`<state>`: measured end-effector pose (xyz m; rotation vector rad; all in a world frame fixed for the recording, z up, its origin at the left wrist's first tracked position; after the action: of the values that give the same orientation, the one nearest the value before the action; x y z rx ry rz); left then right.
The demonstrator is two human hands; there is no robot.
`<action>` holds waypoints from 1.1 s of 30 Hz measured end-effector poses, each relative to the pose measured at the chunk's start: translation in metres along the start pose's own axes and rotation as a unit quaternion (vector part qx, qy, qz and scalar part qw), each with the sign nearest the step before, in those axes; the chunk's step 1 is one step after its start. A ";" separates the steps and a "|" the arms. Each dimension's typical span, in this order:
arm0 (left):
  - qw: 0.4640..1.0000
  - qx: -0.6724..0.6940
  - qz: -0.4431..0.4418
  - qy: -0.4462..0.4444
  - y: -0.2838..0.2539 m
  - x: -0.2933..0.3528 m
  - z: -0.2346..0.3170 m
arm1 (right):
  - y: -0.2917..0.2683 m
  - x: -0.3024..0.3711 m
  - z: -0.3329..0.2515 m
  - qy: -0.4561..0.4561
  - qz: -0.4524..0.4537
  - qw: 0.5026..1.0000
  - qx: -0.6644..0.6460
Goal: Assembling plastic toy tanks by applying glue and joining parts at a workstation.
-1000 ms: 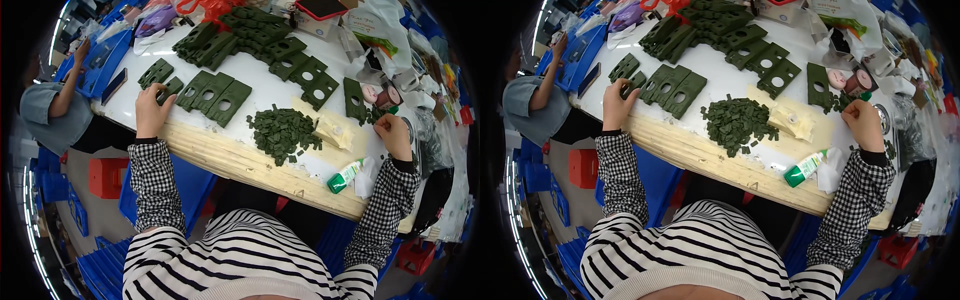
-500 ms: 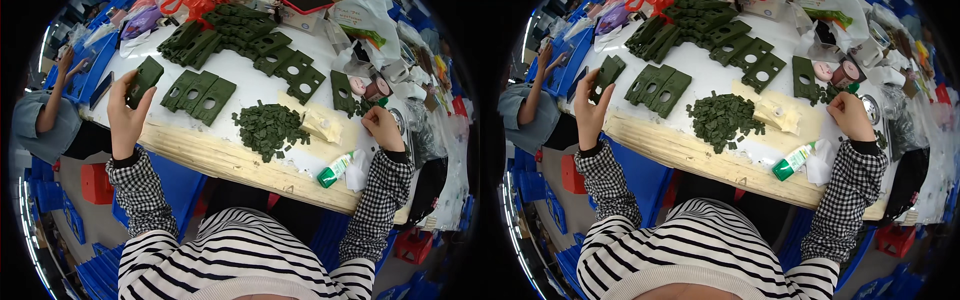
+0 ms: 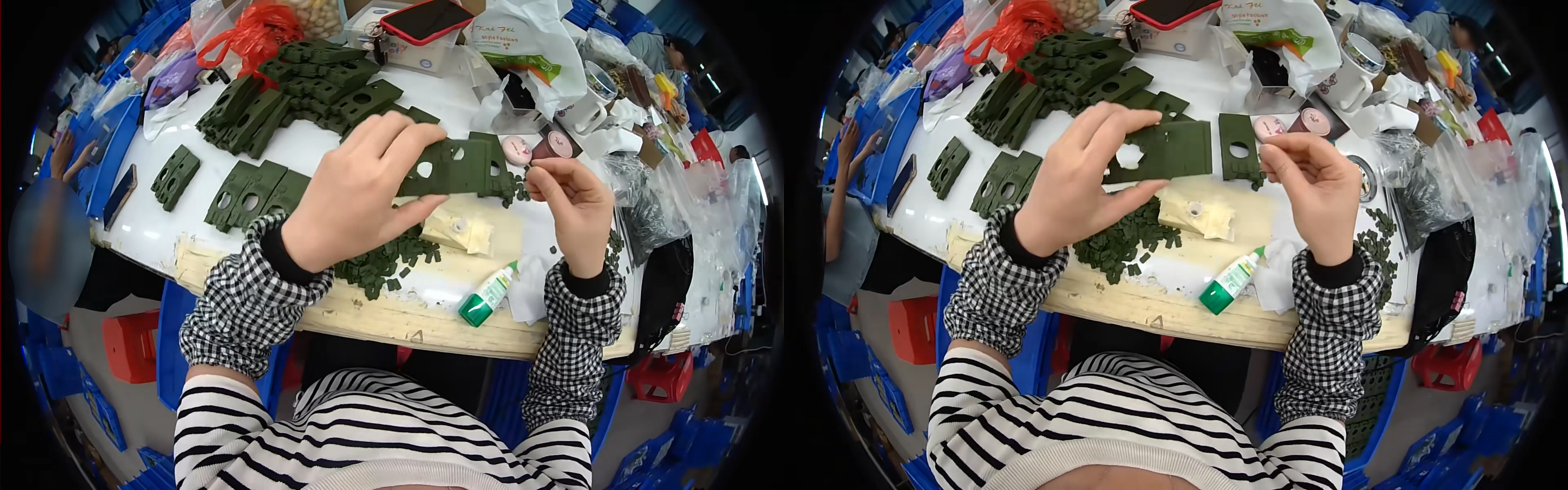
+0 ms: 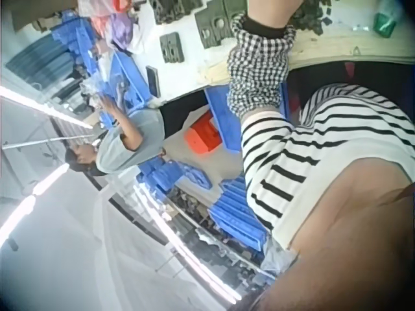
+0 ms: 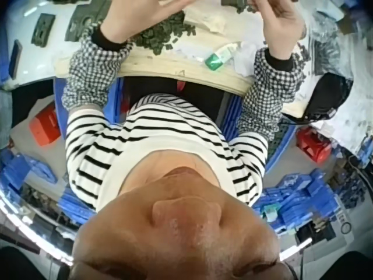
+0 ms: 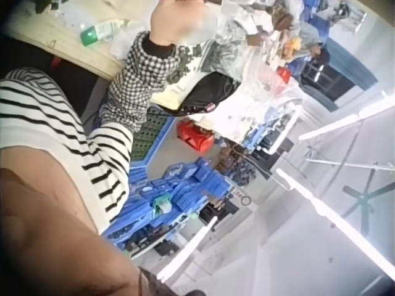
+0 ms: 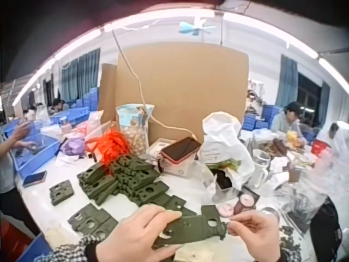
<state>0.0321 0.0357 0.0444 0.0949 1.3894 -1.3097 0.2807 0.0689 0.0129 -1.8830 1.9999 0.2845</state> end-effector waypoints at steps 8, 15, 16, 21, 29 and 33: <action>0.998 -0.004 -0.042 -0.055 0.019 0.020 -0.007 | 0.018 0.014 -0.007 0.001 -0.056 0.998 0.011; 0.998 0.025 -0.032 -0.048 0.021 0.022 -0.004 | 0.025 0.021 -0.014 0.066 -0.049 0.996 -0.020; 0.998 0.028 -0.029 -0.043 0.021 0.022 -0.003 | 0.026 0.022 -0.014 0.072 -0.055 0.996 -0.020; 0.999 0.024 -0.029 -0.032 0.021 0.022 0.000 | 0.032 0.023 -0.015 0.069 -0.077 0.994 -0.023; 0.999 0.018 -0.019 -0.020 0.023 0.024 0.001 | 0.033 0.027 -0.017 0.143 -0.074 0.985 -0.060; 1.000 0.017 -0.015 -0.013 0.022 0.024 0.004 | 0.034 0.028 -0.016 0.161 -0.079 0.981 -0.072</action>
<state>0.0420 0.0268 0.0145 0.0795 1.3524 -1.3557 0.2440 0.0395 0.0127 -2.2891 2.0595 0.0849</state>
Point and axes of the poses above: each hand's wrist, its own x-axis away from the middle knuckle, its own y-axis out of the palm, z = x × y, the point moved 4 cm from there along -x, towards the middle knuckle, and after that the axes turned 8 degrees about z, right-handed, at the moved point
